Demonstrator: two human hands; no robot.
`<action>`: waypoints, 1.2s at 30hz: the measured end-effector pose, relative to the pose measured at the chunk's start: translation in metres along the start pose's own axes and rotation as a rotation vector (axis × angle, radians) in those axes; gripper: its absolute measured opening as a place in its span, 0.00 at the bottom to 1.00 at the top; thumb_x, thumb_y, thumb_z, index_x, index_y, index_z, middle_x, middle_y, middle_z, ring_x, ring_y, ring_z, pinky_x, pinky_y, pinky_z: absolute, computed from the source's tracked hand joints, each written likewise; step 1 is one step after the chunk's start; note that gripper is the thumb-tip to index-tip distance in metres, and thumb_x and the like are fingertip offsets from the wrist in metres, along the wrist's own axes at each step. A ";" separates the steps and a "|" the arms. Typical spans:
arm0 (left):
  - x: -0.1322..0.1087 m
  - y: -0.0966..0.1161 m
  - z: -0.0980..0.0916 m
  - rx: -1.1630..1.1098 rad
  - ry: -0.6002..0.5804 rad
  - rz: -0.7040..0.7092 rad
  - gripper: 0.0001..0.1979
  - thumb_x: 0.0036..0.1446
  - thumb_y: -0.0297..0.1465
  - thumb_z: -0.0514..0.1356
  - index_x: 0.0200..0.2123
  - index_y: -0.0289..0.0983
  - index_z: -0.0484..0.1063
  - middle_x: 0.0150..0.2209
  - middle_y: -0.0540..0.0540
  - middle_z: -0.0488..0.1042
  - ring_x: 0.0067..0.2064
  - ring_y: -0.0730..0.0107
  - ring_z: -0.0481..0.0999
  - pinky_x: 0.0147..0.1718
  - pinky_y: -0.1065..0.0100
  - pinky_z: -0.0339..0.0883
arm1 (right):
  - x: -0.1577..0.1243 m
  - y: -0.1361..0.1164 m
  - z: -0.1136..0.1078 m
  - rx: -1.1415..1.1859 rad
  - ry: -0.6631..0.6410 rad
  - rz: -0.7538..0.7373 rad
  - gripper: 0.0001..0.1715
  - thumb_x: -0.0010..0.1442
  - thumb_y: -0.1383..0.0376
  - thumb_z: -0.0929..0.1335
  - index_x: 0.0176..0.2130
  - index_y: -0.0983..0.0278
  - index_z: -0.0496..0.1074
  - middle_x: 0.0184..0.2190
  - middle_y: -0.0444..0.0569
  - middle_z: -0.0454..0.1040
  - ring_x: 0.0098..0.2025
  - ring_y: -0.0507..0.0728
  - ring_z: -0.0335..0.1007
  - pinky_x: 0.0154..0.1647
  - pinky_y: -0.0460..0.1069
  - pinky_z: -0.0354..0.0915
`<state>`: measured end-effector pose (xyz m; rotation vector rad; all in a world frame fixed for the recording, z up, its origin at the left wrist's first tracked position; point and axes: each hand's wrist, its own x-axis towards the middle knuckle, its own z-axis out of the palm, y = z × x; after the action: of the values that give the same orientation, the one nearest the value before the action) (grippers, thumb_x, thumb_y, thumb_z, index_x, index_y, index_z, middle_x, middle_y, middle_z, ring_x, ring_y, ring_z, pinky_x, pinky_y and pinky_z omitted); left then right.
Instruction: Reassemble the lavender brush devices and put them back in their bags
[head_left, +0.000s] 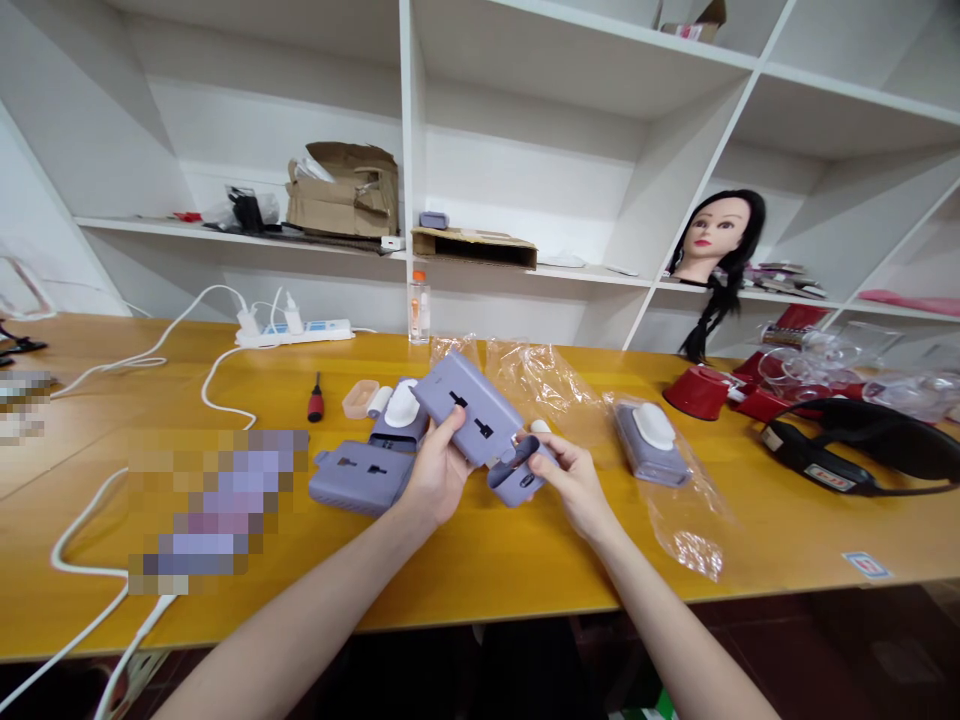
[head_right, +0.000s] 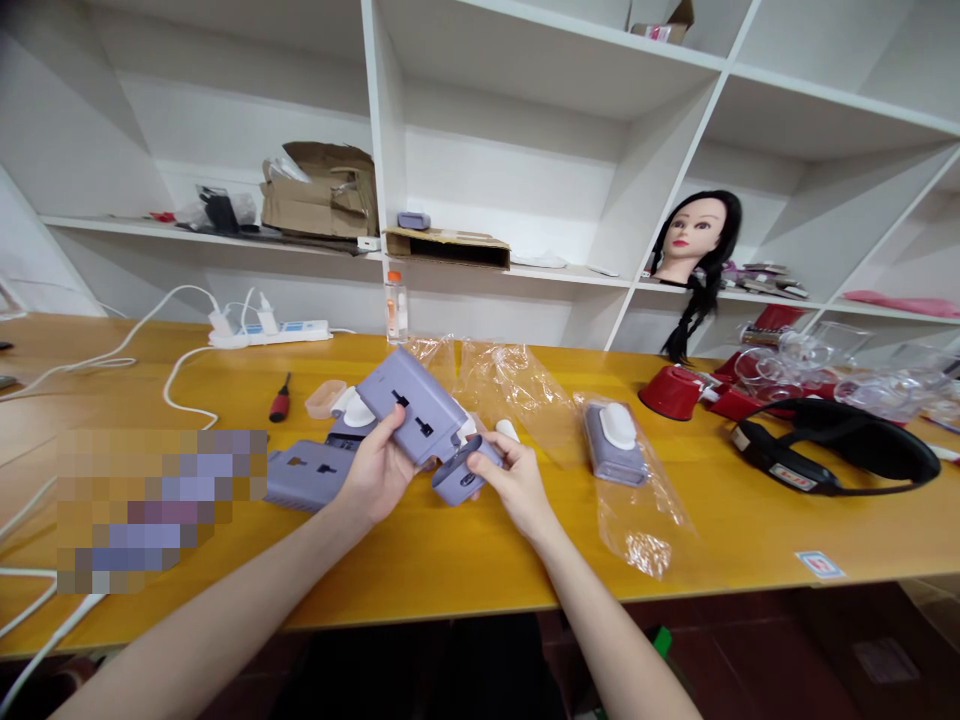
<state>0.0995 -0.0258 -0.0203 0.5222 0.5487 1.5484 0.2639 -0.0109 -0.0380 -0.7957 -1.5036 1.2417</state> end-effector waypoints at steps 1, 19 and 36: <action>0.000 0.000 0.000 -0.003 -0.002 0.002 0.19 0.50 0.36 0.62 0.46 0.42 0.66 0.45 0.46 0.75 0.52 0.63 0.69 0.45 0.63 0.67 | 0.000 0.000 0.000 0.003 -0.002 0.000 0.18 0.48 0.56 0.72 0.36 0.65 0.73 0.25 0.46 0.73 0.21 0.53 0.68 0.19 0.48 0.67; -0.004 -0.002 0.001 0.031 -0.040 -0.025 0.19 0.51 0.36 0.61 0.47 0.43 0.65 0.47 0.46 0.72 0.51 0.62 0.70 0.45 0.59 0.67 | 0.000 0.002 -0.001 0.042 -0.047 0.016 0.17 0.50 0.56 0.71 0.36 0.65 0.72 0.24 0.46 0.74 0.20 0.54 0.70 0.21 0.50 0.68; -0.002 0.000 -0.002 0.066 -0.087 -0.003 0.22 0.48 0.35 0.64 0.48 0.46 0.64 0.47 0.48 0.72 0.47 0.62 0.72 0.41 0.59 0.70 | -0.001 0.002 -0.001 0.090 -0.068 -0.023 0.21 0.47 0.57 0.72 0.40 0.62 0.70 0.29 0.46 0.72 0.23 0.53 0.70 0.23 0.51 0.70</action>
<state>0.0982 -0.0280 -0.0221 0.6359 0.5349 1.5019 0.2648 -0.0112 -0.0399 -0.6809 -1.4955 1.3212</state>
